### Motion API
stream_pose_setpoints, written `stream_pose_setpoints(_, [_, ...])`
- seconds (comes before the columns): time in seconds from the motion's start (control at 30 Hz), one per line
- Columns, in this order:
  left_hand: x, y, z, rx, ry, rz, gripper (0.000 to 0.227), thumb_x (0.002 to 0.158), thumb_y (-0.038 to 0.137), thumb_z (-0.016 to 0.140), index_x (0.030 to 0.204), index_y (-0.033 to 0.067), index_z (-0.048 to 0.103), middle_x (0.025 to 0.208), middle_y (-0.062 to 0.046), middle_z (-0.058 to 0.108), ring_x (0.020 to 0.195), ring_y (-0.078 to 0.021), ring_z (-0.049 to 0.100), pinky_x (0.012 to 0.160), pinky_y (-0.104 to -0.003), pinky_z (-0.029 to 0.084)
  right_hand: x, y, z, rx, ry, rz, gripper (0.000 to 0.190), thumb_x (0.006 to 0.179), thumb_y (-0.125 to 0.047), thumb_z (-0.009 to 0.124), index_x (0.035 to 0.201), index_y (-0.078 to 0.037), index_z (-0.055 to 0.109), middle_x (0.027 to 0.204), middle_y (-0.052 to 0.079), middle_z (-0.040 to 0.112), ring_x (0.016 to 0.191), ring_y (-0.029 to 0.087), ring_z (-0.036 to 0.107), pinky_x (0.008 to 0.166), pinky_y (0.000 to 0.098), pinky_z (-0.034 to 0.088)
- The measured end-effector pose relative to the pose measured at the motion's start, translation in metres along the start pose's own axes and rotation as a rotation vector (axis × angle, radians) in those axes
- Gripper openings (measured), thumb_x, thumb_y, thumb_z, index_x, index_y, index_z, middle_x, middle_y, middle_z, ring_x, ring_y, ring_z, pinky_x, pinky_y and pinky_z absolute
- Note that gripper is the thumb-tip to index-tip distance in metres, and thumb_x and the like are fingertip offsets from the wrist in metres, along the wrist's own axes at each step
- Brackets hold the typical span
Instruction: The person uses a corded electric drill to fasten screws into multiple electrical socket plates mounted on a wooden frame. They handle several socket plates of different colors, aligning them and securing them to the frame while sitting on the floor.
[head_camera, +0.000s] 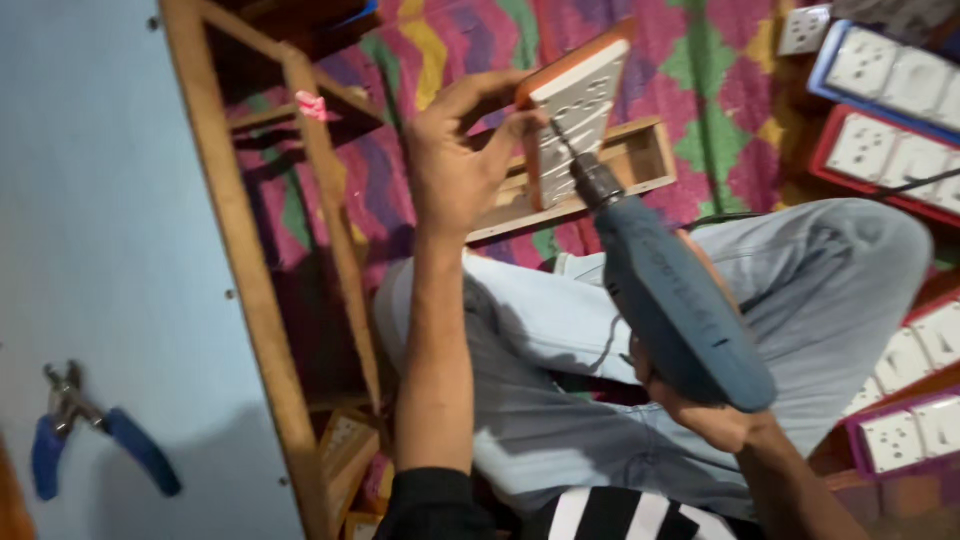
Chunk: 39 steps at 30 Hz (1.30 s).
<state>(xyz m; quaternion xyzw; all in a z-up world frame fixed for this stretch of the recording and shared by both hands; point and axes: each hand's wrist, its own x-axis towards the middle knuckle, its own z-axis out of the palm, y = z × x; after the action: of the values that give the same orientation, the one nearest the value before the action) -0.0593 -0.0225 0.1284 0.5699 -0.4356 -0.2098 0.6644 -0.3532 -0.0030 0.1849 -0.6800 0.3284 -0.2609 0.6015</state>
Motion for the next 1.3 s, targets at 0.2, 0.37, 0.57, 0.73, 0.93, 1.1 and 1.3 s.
stream_pose_setpoints(0.2, [0.003, 0.002, -0.005, 0.041, -0.062, 0.049, 0.029, 0.091, 0.012, 0.085, 0.118, 0.0076, 0.076, 0.112, -0.006, 0.077, 0.105, -0.0159, 0.075, 0.096, -0.029, 0.063, 0.002, -0.005, 0.007, -0.056, 0.037, 0.007, 0.103, 0.076, -0.007, 0.074, 0.164, -0.009, 0.019, 0.093, 0.008, 0.068, 0.081, 0.018, 0.068, 0.073, 0.0344, 0.059])
stream_pose_setpoints(0.37, [0.002, 0.000, -0.007, 0.048, -0.097, 0.075, 0.025, 0.093, 0.012, 0.085, 0.116, 0.0089, 0.077, 0.111, -0.005, 0.078, 0.105, -0.0156, 0.077, 0.096, -0.029, 0.063, -0.004, -0.002, 0.007, -0.051, 0.025, 0.006, 0.103, 0.076, -0.005, 0.073, 0.164, -0.008, 0.019, 0.092, 0.007, 0.068, 0.080, 0.017, 0.067, 0.073, 0.0338, 0.058])
stream_pose_setpoints(0.57, [0.001, 0.005, -0.006, 0.000, -0.096, -0.015, 0.026, 0.090, 0.010, 0.085, 0.115, 0.0087, 0.076, 0.110, -0.005, 0.079, 0.106, -0.0151, 0.078, 0.094, -0.029, 0.063, -0.014, 0.000, 0.001, 0.022, -0.037, 0.037, 0.103, 0.076, -0.002, 0.073, 0.164, -0.006, 0.020, 0.090, 0.007, 0.067, 0.080, 0.016, 0.066, 0.073, 0.0331, 0.057])
stream_pose_setpoints(0.73, [0.000, 0.003, -0.008, -0.068, -0.118, -0.021, 0.026, 0.090, 0.006, 0.085, 0.115, 0.0066, 0.076, 0.109, -0.006, 0.079, 0.103, -0.0144, 0.078, 0.093, -0.029, 0.065, -0.020, -0.002, 0.002, -0.028, -0.050, 0.117, 0.096, 0.074, 0.000, 0.071, 0.158, -0.003, 0.026, 0.088, 0.007, 0.066, 0.079, 0.017, 0.066, 0.072, 0.0343, 0.057])
stream_pose_setpoints(0.93, [0.001, 0.000, -0.010, -0.075, -0.149, -0.021, 0.026, 0.091, 0.004, 0.084, 0.115, 0.0072, 0.076, 0.107, -0.006, 0.080, 0.101, -0.0132, 0.079, 0.092, -0.028, 0.067, -0.022, -0.018, 0.001, 0.012, -0.036, 0.135, 0.099, 0.072, 0.003, 0.068, 0.162, -0.002, 0.026, 0.089, 0.011, 0.067, 0.077, 0.018, 0.066, 0.072, 0.0350, 0.057])
stream_pose_setpoints(1.1, [0.001, -0.002, -0.011, -0.065, -0.162, -0.012, 0.024, 0.090, 0.005, 0.085, 0.112, 0.0077, 0.077, 0.104, -0.006, 0.081, 0.097, -0.0125, 0.079, 0.088, -0.027, 0.066, -0.021, -0.028, 0.001, 0.100, -0.027, 0.085, 0.112, 0.069, -0.001, 0.068, 0.170, -0.001, 0.018, 0.101, 0.014, 0.067, 0.083, 0.019, 0.068, 0.077, 0.0346, 0.058])
stream_pose_setpoints(1.3, [0.002, -0.002, -0.011, -0.069, -0.165, -0.023, 0.021, 0.090, 0.004, 0.085, 0.109, 0.0088, 0.078, 0.102, -0.004, 0.081, 0.094, -0.0109, 0.079, 0.085, -0.026, 0.068, -0.014, -0.028, -0.002, -0.050, -0.021, 0.033, 0.114, 0.068, -0.007, 0.073, 0.166, 0.002, 0.017, 0.112, 0.016, 0.068, 0.091, 0.020, 0.072, 0.081, 0.0339, 0.060])
